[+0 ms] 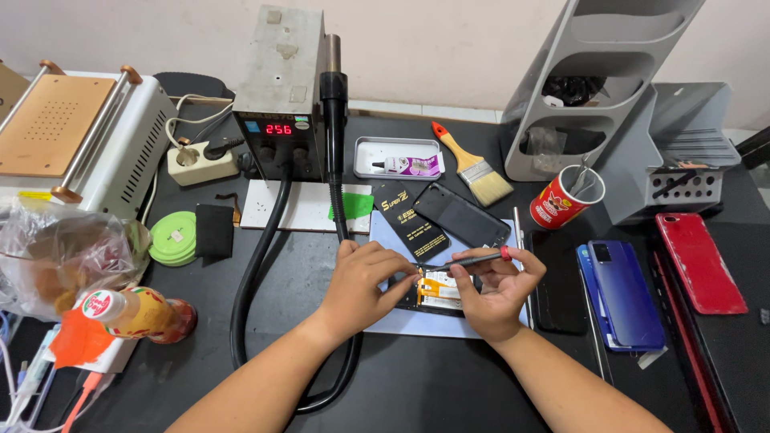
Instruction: The person uses a screwdriver to remove screws from a smartphone, then separates the back cover from the main body. They inspect the internal components and place the back cover aside on the workbench.
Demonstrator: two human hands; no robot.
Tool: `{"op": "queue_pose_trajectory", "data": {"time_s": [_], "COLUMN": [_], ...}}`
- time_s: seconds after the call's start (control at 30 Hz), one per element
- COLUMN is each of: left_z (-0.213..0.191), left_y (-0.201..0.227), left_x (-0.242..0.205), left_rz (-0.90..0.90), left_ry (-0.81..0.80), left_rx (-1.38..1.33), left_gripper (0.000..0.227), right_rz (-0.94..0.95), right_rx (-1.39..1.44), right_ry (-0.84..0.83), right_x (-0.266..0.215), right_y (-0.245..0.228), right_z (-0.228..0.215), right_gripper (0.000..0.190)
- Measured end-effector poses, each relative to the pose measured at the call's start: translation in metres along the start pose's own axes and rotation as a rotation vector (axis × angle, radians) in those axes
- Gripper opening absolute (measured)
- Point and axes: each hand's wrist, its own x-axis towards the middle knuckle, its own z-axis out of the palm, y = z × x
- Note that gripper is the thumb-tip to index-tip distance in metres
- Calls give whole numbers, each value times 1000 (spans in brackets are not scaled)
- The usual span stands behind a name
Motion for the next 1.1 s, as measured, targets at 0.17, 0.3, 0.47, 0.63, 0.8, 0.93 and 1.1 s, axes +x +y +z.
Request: {"op": "queue_pose_trajectory", "data": {"time_s": [0.17, 0.3, 0.47, 0.63, 0.8, 0.93, 1.1], "left_z": [3, 4, 4, 2, 1, 4, 2], "left_y": [-3, -3, -3, -3, -1, 0, 9], "left_x": [-1, -2, -4, 0, -3, -5, -2], "left_rz": [14, 9, 19, 3, -8, -61, -50], "left_ry": [17, 23, 39, 6, -2, -30, -83], "left_rx": [-18, -15, -24, -34, -86, -82, -98], "left_gripper": [8, 8, 9, 8, 7, 18, 81], "right_rz": [-27, -19, 4, 67, 49, -4, -68], "right_rx": [-66, -45, -27, -63, 0, 37, 31], "right_ry": [-32, -48, -61, 28, -11, -12, 20], "right_x": [0, 1, 2, 2, -2, -8, -3], "right_y": [0, -2, -4, 3, 3, 5, -1], "right_z": [-2, -2, -2, 1, -2, 1, 6], "right_gripper": [69, 70, 70, 73, 71, 71, 70]}}
